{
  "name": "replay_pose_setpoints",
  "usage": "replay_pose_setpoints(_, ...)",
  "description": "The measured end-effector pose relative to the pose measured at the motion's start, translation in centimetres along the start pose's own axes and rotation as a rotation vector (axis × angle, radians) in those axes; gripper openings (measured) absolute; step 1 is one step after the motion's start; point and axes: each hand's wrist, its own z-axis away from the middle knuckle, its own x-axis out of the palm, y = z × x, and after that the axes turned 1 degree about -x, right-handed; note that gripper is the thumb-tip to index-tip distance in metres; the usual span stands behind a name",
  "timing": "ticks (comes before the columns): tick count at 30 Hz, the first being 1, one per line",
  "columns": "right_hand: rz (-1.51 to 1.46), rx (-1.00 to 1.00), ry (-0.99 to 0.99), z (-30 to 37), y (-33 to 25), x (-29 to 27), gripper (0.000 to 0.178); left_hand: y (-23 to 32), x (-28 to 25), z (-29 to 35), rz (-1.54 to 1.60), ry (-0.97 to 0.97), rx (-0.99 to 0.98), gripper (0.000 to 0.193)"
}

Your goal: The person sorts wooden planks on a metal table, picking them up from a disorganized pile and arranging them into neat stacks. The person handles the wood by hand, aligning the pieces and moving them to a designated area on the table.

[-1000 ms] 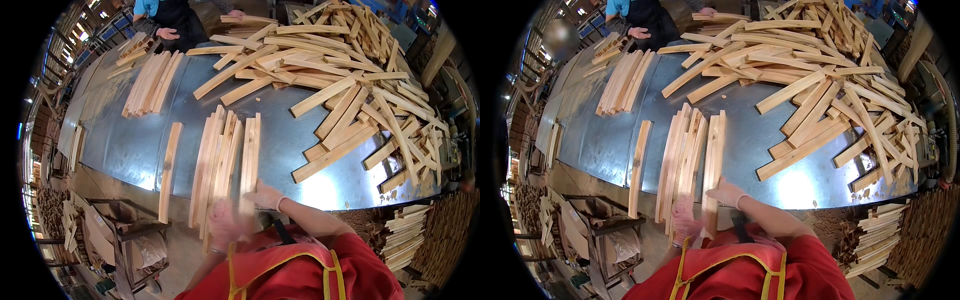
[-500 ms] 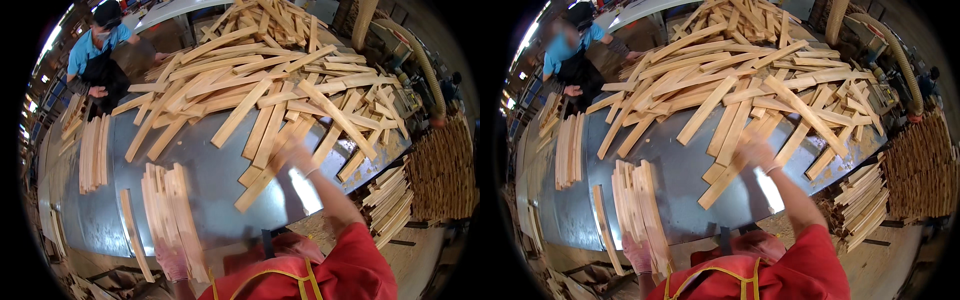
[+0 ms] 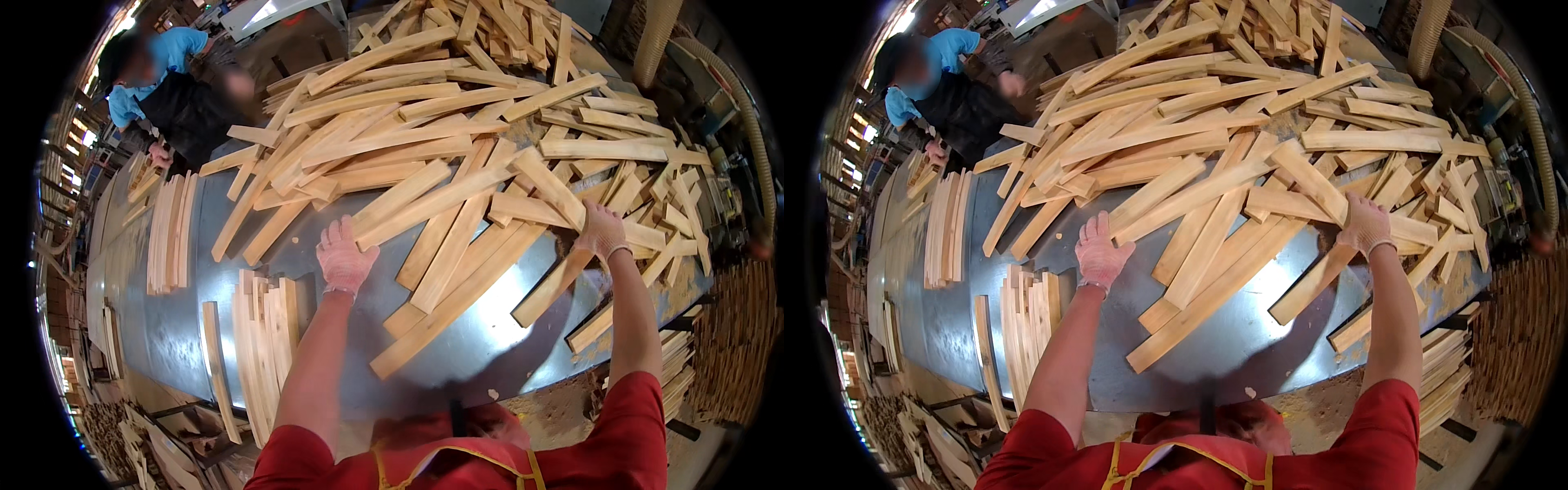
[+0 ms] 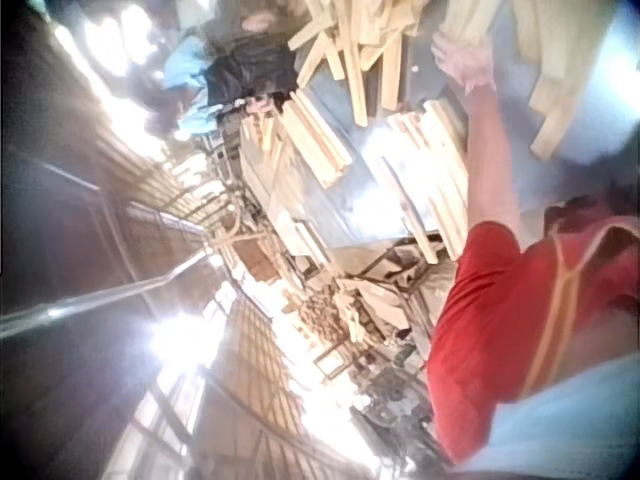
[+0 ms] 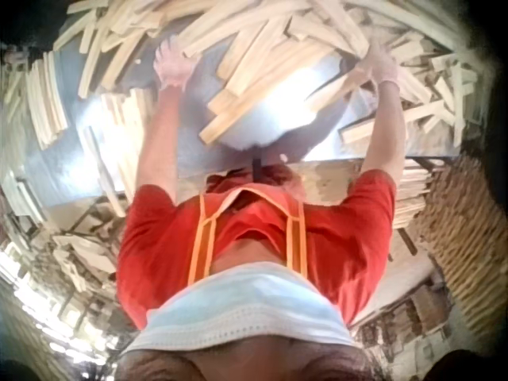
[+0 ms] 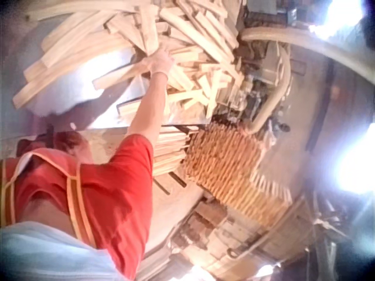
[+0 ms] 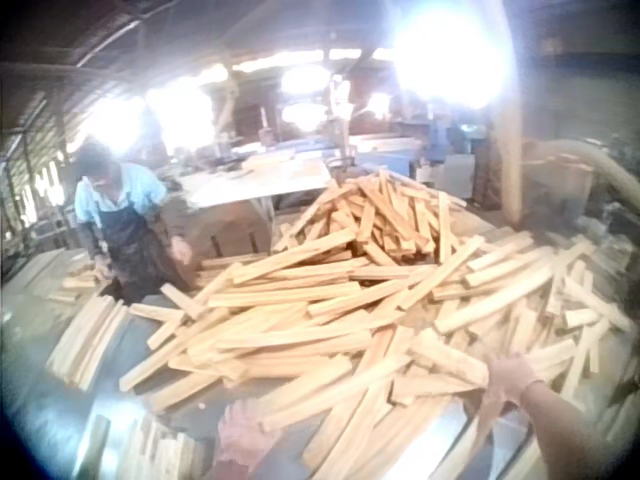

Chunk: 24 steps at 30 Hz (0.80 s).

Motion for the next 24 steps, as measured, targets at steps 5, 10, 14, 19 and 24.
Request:
replay_pose_setpoints(5, 0.016, -0.146, -0.11, 3.4, -0.7, 1.4, 0.099, 0.2, -0.2, 2.1, 0.089, -0.587, 0.0, 0.082)
replay_pose_setpoints(10, -0.461, -0.251, -0.308, 11.3, -7.3, -3.3, 0.11, -4.4, -3.0, 11.3, 0.938, -0.823, -0.319, 0.062)
replay_pose_setpoints(14, -1.115, -0.235, -0.35, 14.4, -13.6, -2.3, 0.104, -10.3, -5.6, 18.3, 1.8, -0.88, -0.799, 0.055)
replay_pose_setpoints(19, -1.926, -0.22, -0.426, 18.5, -26.9, 0.4, 0.086, -17.3, -8.2, 25.6, 1.813, -0.534, -0.795, 0.066)
replay_pose_setpoints(24, -2.177, 0.042, -0.563, 24.5, -41.8, 6.5, 0.081, -20.1, -16.6, 29.6, 1.48, -0.288, -0.84, 0.068)
